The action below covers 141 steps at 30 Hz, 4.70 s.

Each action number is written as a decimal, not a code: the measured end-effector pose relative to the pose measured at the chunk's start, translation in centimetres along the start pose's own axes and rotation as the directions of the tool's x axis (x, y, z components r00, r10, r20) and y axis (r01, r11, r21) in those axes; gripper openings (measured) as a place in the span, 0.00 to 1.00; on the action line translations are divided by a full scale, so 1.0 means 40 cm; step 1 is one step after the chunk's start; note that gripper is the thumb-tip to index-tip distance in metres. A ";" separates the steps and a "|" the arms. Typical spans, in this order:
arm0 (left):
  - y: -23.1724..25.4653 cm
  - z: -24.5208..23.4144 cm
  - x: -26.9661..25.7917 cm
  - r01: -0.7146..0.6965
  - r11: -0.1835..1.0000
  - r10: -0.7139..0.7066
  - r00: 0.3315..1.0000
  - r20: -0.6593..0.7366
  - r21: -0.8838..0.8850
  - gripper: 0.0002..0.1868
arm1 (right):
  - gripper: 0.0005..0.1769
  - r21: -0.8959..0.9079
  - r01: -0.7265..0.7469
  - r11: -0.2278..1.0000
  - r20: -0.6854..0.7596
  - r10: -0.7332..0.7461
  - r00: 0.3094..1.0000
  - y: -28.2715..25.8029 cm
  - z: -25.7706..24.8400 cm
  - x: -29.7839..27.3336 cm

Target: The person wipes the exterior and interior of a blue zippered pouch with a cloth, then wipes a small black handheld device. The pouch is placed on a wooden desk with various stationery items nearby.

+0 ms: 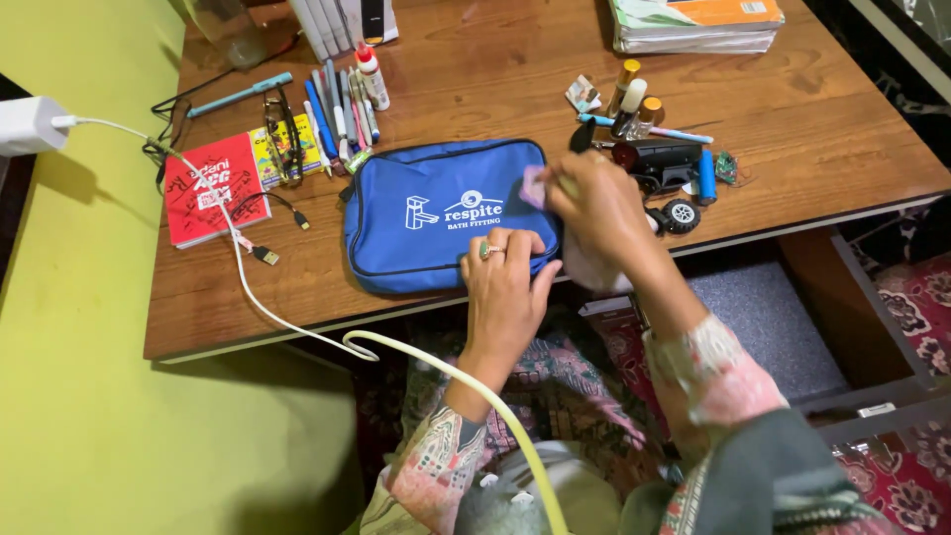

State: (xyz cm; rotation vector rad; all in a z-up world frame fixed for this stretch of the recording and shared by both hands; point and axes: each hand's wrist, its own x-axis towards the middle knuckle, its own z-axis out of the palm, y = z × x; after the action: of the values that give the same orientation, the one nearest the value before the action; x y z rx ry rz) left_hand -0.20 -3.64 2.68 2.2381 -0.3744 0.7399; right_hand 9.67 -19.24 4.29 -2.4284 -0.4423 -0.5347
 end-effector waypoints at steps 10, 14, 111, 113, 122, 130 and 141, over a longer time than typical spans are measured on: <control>0.015 -0.010 0.006 0.014 1.000 -0.014 1.000 -0.004 0.023 0.07 | 0.11 0.072 0.024 0.997 -0.060 -0.020 0.998 0.014 0.032 -0.010; 0.010 0.000 0.003 0.009 1.000 -0.009 1.000 -0.010 0.017 0.09 | 0.11 0.168 -0.024 0.986 -0.037 0.031 0.999 -0.027 -0.007 -0.114; -0.032 -0.068 -0.002 0.007 0.994 -0.019 0.995 0.100 0.111 0.07 | 0.11 -0.159 -0.165 0.973 -0.131 0.145 0.981 -0.014 0.033 0.020; -0.042 -0.095 -0.003 0.020 0.991 -0.036 0.993 0.113 0.134 0.06 | 0.11 -0.152 -0.151 0.977 -0.164 0.126 0.978 -0.001 0.027 0.039; -0.049 -0.120 -0.003 0.019 0.979 -0.045 0.991 0.123 0.203 0.14 | 0.19 -0.111 -0.249 0.962 -0.011 0.249 0.968 0.034 0.006 0.031; -0.010 0.009 0.012 0.004 1.000 -0.004 1.000 0.008 0.023 0.20 | 0.14 0.717 -0.560 0.415 0.393 0.423 0.816 0.037 0.038 -0.061; 0.060 0.096 -0.076 0.165 0.853 -0.254 0.960 -0.117 -0.494 0.14 | 0.06 0.848 -0.530 0.020 0.482 0.387 0.786 0.073 0.049 -0.096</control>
State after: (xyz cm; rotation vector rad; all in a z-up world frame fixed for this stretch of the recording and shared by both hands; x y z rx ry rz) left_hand -2.21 -7.92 0.01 1.6931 -0.1913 0.6403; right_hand 8.15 -20.94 -0.39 -1.1189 0.0703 0.2338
